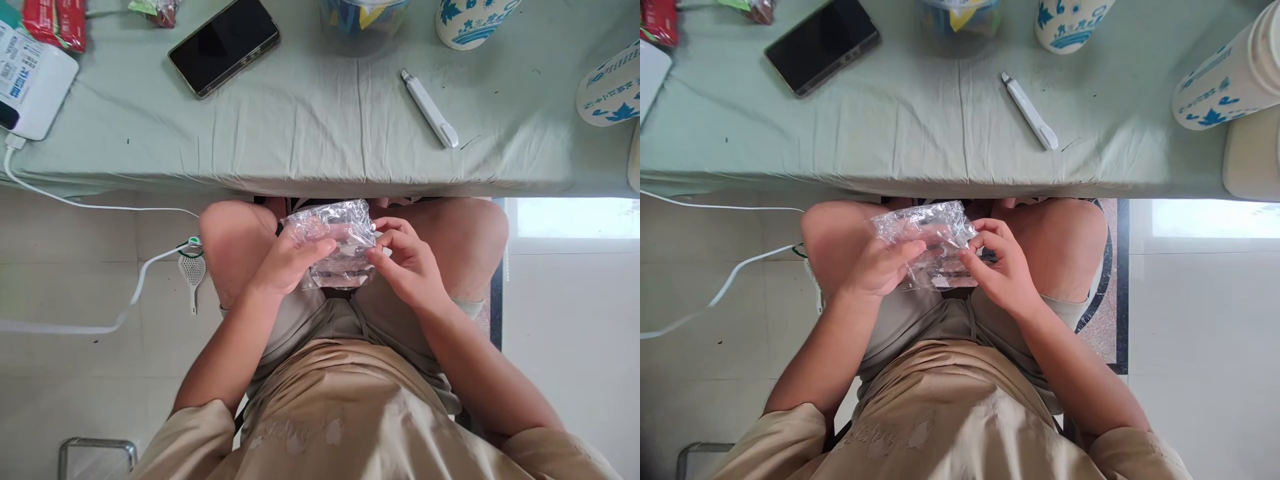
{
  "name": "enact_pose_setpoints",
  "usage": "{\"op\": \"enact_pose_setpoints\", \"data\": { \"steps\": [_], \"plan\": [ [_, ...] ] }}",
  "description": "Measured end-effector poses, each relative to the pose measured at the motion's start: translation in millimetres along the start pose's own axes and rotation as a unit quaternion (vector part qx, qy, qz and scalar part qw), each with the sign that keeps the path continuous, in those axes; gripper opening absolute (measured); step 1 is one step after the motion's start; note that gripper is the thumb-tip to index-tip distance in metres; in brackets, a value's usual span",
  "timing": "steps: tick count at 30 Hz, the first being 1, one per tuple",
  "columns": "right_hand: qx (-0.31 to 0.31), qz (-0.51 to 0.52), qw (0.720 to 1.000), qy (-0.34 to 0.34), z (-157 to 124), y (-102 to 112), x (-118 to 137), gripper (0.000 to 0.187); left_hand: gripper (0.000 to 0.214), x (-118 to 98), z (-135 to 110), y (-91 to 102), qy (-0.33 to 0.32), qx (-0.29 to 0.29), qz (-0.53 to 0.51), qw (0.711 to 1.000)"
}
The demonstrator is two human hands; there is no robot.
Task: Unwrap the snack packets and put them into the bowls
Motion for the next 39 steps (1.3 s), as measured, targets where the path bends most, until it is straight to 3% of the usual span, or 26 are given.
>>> {"op": "enact_pose_setpoints", "data": {
  "steps": [4,7,10,13,15,18,22,26,30,35,37,39],
  "plan": [
    [-0.017,-0.003,0.998,0.054,-2,4,6,0.019,0.036,0,0,-0.4,0.004,0.008,0.005,1.0],
    [-0.006,-0.006,0.999,0.051,-4,5,1,0.024,0.032,-2,0,-4.2,-0.006,0.041,-0.035,0.999],
    [-0.013,0.042,0.999,-0.02,-4,9,-13,0.026,0.031,-3,1,-5.3,-0.003,0.054,-0.076,0.996],
    [-0.015,0.138,0.985,-0.098,-2,10,-20,0.051,0.029,-3,1,-5.1,0.01,0.048,-0.071,0.996],
    [0.034,0.176,0.973,-0.147,1,2,-18,0.062,0.028,-4,1,-7.6,0.012,0.058,-0.064,0.996],
    [0.117,0.165,0.959,-0.2,4,-11,-12,0.05,0.03,-11,2,-10.6,-0.012,0.061,-0.059,0.996],
    [0.084,0.152,0.974,-0.142,17,-11,-1,0.035,0.042,-20,4,-8.2,-0.035,0.044,-0.032,0.998],
    [0.045,0.172,0.98,-0.092,32,-6,9,0.033,0.039,-36,18,-3.1,-0.022,0.032,0.124,0.992],
    [0.032,0.151,0.986,-0.065,71,4,29,0.029,0.022,-83,57,1.8,-0.043,0.016,0.247,0.968],
    [-0.01,0.14,0.99,0.025,161,19,53,0.031,0.027,-147,125,13.6,-0.145,0.005,0.238,0.96],
    [-0.033,0.168,0.984,0.053,189,21,52,0.03,0.031,-154,145,22.7,-0.172,0.002,0.187,0.967],
    [-0.044,0.195,0.979,0.05,204,18,44,0.023,0.037,-146,160,31.7,-0.14,0.012,0.151,0.978]
  ]
}}
Point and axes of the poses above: each hand's wrist, its own z-axis towards the middle knuckle, its own y-axis out of the back of the hand, x = y × z, the point moved 6 cm from there along z, towards the middle knuckle, and after that the axes turned 15 degrees about z, right-handed, at the moved point
